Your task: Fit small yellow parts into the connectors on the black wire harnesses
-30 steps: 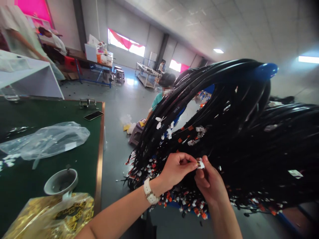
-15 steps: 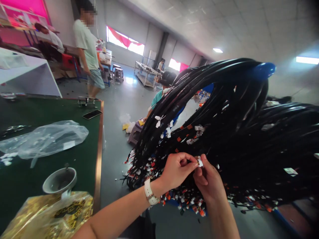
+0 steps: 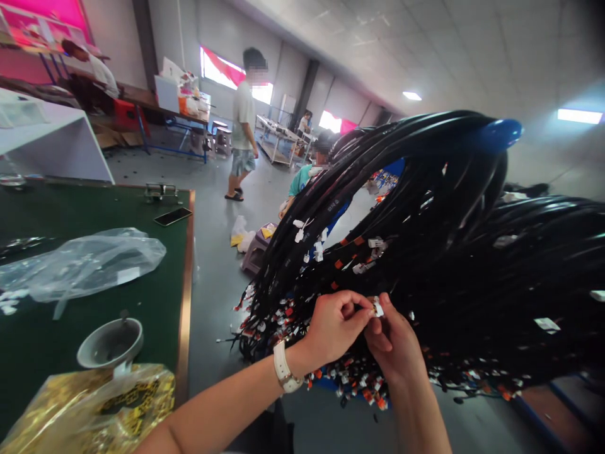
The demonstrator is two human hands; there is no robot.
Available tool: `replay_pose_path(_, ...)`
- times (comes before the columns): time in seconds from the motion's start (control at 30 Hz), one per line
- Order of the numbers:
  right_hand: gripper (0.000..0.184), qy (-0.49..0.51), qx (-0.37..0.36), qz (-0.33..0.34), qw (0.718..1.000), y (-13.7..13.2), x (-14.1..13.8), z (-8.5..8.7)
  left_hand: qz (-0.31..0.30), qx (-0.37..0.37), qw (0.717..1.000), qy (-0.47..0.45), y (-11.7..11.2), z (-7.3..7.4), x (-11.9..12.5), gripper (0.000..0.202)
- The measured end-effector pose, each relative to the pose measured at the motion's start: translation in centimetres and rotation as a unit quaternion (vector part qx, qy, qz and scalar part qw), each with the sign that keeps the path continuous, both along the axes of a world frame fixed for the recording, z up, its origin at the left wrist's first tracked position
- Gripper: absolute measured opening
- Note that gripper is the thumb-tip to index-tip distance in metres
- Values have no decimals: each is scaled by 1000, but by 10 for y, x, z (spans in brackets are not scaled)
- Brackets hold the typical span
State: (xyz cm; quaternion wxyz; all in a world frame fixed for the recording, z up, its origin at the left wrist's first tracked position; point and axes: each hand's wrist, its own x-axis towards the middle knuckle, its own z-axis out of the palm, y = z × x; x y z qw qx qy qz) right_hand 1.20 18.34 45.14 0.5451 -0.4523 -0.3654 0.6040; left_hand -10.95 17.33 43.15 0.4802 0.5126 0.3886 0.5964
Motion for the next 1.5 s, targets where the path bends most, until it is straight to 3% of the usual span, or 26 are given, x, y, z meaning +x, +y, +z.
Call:
replay_pose_path(0.2, 37, -16, 20, -11, 1000, -3, -1, 2, -29, -4, 1000, 2, 0, 6, -3, 12)
replay_pose_path(0.43, 38, -6, 16, -17, 1000, -6, -4, 6, -3, 18, 1000, 17, -4, 1, 0, 14)
replay_pose_path(0.8, 36, -18, 32, -32, 999, -9, -3, 5, 12, 33, 999, 33, -8, 8, 2, 10)
replay_pose_path(0.9, 36, -24, 37, -45, 998, -11, -4, 3, -42, 2, 999, 4, -4, 10, 0, 8)
replay_pose_path(1.03, 35, -35, 56, -60, 996, -12, -5, 2, -143, -40, 984, -102, 3, 10, -4, 12)
replay_pose_path(1.13, 35, -44, 59, -71, 995, -11, -5, 2, -171, -94, 966, -172, 6, 10, -7, 26)
replay_pose_path(1.3, 34, -73, 32, -117, 990, -15, -9, 10, -250, -179, 928, -212, 4, 6, -6, 45)
replay_pose_path(1.37, 34, -86, 35, -131, 987, -17, -11, 13, -240, -175, 930, -217, 3, 3, -1, 46)
replay_pose_path(1.5, 39, -81, 32, -157, 984, -18, -12, 12, -155, -124, 957, -211, 2, -1, 11, 34)
